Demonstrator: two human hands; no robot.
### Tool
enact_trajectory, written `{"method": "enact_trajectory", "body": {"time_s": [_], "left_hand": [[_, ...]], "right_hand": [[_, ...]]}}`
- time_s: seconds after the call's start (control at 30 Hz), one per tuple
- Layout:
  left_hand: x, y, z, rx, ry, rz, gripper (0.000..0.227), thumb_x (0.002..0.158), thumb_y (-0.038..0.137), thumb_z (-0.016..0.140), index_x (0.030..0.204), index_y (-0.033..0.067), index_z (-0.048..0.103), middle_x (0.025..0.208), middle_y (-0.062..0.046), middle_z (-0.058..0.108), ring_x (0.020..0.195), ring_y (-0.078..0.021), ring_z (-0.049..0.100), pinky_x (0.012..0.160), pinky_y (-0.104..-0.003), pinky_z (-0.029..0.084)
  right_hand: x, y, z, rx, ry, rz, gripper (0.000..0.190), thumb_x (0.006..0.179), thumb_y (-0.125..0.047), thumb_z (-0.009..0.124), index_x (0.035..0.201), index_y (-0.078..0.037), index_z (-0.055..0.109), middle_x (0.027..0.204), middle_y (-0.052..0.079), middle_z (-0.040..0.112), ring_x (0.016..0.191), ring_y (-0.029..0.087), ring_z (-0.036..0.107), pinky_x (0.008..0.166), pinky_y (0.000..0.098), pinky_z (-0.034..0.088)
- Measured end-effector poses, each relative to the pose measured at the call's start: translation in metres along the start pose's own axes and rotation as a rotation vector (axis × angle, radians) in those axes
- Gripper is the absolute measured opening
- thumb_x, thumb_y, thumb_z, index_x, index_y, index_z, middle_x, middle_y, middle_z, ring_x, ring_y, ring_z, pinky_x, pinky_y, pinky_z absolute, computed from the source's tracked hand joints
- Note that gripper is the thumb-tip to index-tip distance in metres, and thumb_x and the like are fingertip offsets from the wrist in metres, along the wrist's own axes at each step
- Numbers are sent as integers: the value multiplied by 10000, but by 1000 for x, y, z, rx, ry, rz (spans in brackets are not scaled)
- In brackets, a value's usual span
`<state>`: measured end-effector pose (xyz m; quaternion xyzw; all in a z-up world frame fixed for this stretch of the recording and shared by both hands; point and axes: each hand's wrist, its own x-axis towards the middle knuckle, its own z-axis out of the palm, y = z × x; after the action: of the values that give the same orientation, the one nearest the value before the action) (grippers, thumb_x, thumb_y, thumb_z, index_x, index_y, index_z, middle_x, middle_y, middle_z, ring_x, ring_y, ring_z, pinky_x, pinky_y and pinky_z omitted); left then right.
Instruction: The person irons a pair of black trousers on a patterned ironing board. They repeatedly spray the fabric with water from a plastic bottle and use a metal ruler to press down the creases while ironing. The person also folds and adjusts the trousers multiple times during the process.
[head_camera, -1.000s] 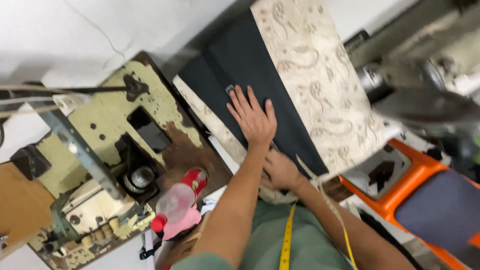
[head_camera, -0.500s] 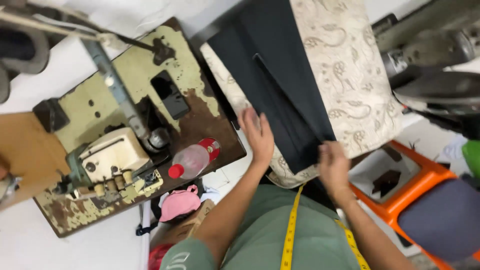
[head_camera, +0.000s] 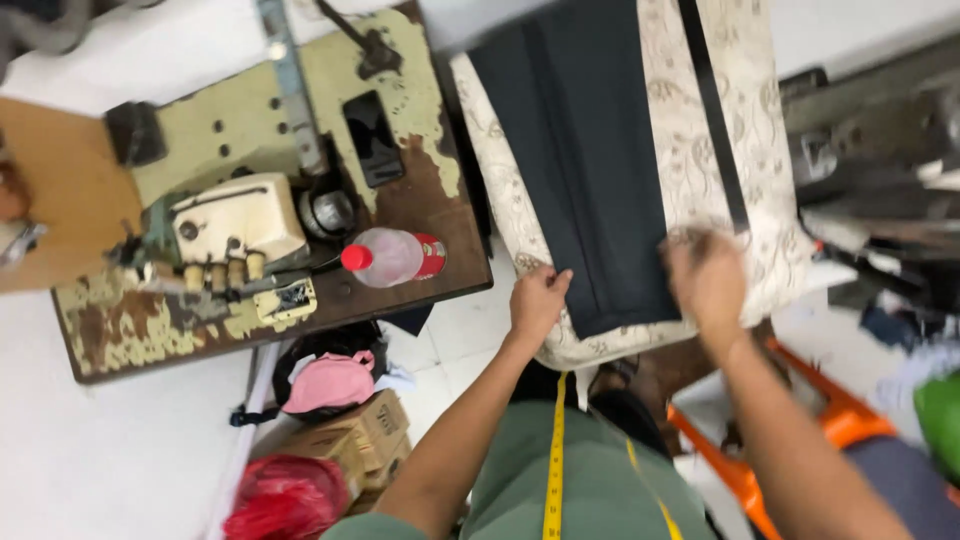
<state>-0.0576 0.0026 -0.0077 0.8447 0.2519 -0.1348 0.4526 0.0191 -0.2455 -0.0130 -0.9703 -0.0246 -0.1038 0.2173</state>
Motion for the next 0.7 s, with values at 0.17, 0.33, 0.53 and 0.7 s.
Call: {"method": "enact_trajectory", "body": {"time_s": [0.17, 0.33, 0.53, 0.7], "left_hand": [[-21, -9, 16, -167, -83, -171, 424, 1003, 334, 639, 662, 139, 482, 507, -61, 556, 416, -202, 564, 552, -364, 468], [-118, -32, 62, 19, -182, -188, 404, 1043, 384, 621, 718, 169, 514, 646, -6, 514, 610, -180, 515, 601, -378, 420], [-174, -96, 128, 127, -333, -233, 358, 1002, 404, 646, 799, 109, 661, 776, -85, 702, 762, -277, 694, 669, -438, 503], [-157, -60, 75, 234, -532, -289, 383, 1016, 430, 571, 1155, 96, 696, 1134, -107, 730, 1024, -303, 688, 793, -453, 537]], "right_hand": [[-62, 16, -8, 152, -447, 155, 287, 1003, -276, 619, 1044, -2, 694, 899, 266, 732, 885, 522, 665, 799, 570, 496], [-145, 58, -74, 69, -641, 214, 313, 1049, -330, 557, 911, -54, 609, 803, 209, 703, 763, 431, 672, 702, 516, 508], [-235, 114, -77, -101, -800, 353, 297, 997, -431, 562, 986, -138, 609, 885, 183, 729, 873, 423, 690, 762, 517, 517], [-188, 90, -79, -166, -1060, 370, 264, 979, -385, 562, 909, -133, 601, 943, 196, 729, 1028, 396, 657, 799, 516, 503]]}}
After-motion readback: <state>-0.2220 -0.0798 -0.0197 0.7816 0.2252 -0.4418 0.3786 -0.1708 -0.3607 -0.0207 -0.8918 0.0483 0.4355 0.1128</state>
